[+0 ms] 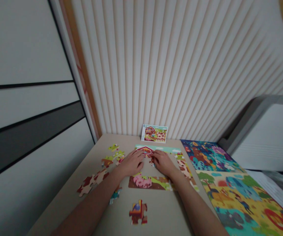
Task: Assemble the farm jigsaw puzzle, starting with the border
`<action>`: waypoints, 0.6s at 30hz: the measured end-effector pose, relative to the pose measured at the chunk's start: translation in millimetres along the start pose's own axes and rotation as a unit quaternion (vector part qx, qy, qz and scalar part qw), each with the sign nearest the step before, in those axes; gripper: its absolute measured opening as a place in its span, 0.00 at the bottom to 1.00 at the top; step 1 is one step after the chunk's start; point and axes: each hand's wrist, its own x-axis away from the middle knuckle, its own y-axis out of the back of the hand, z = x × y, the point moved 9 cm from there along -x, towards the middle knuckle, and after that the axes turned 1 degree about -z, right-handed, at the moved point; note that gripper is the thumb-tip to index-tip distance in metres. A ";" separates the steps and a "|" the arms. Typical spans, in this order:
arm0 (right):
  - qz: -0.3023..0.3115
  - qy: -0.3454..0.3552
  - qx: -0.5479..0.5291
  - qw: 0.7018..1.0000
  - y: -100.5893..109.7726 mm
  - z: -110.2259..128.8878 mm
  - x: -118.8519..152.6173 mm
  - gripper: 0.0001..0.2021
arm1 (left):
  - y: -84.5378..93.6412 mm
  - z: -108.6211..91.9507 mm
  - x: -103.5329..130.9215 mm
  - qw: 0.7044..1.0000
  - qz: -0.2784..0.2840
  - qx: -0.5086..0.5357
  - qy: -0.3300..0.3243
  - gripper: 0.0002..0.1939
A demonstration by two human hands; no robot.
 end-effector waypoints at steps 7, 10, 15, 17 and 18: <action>0.021 -0.017 0.012 1.000 -10.2 -3.7 1.6 0.18 | -11.5 4.4 0.5 1.000 0.011 0.001 0.015 0.26; 0.014 -0.023 -0.021 0.999 -12.8 -10.3 1.2 0.19 | -11.3 8.5 2.2 0.999 -0.001 -0.019 0.030 0.27; 0.003 -0.082 -0.004 0.997 -10.7 -33.9 5.3 0.25 | -16.9 10.1 2.4 0.999 0.027 -0.032 0.025 0.29; 0.021 -0.097 0.032 0.995 -12.9 -38.3 8.7 0.24 | -13.4 8.3 0.1 0.999 0.024 -0.035 0.026 0.27; 0.033 -0.099 0.042 0.994 -14.9 -38.4 10.3 0.24 | -9.4 6.1 -1.3 0.999 0.018 -0.038 0.025 0.26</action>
